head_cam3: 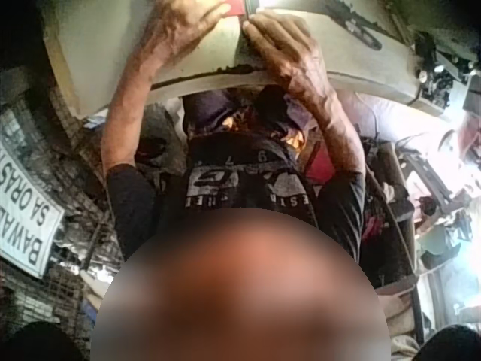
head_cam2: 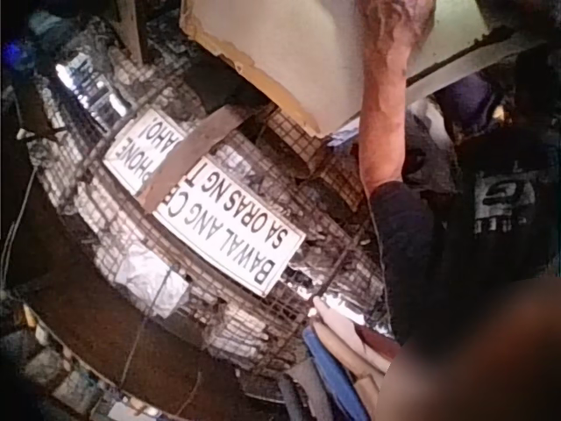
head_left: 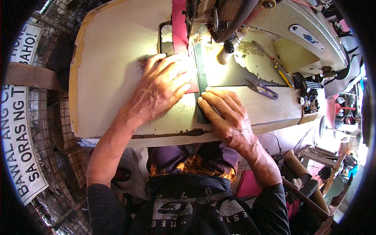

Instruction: Sewing zippers onto pink fabric strips using an industrial sewing machine.

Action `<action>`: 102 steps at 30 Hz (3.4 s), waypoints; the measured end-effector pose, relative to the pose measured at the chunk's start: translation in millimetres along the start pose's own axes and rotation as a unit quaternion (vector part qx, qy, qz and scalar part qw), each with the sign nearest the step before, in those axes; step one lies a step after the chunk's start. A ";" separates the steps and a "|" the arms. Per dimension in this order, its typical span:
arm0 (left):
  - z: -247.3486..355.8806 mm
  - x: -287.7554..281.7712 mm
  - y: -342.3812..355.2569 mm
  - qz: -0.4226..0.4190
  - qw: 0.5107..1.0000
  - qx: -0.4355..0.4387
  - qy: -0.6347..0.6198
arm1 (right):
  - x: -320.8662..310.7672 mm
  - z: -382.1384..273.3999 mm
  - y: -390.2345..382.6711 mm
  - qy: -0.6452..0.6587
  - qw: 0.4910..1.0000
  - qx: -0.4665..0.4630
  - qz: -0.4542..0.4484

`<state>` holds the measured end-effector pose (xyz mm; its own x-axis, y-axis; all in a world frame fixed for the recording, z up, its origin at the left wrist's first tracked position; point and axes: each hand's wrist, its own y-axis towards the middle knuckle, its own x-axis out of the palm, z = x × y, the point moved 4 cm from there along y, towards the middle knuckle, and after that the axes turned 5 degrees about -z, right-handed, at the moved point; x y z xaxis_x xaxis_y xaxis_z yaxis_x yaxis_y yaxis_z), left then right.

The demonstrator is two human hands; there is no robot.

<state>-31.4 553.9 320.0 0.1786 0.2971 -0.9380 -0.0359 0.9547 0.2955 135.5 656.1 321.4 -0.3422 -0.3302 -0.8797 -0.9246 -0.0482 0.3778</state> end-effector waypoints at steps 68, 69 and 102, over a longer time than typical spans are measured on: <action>5.3 -3.8 -7.4 0.030 0.997 0.065 -0.041 | 2.4 2.1 0.3 0.000 1.000 0.003 -0.008; 4.9 -3.9 -7.4 0.031 0.996 0.065 -0.042 | 1.6 1.9 0.7 -0.005 1.000 0.001 -0.001; -33.8 -7.0 10.7 0.003 0.991 0.116 -0.061 | -2.5 24.2 29.6 -0.026 0.993 -0.028 -0.108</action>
<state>-66.3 562.7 323.6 0.2966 0.2839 -0.9118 0.1879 0.9188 0.3472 104.9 678.3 327.8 -0.1463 -0.2566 -0.9554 -0.9673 -0.1653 0.1926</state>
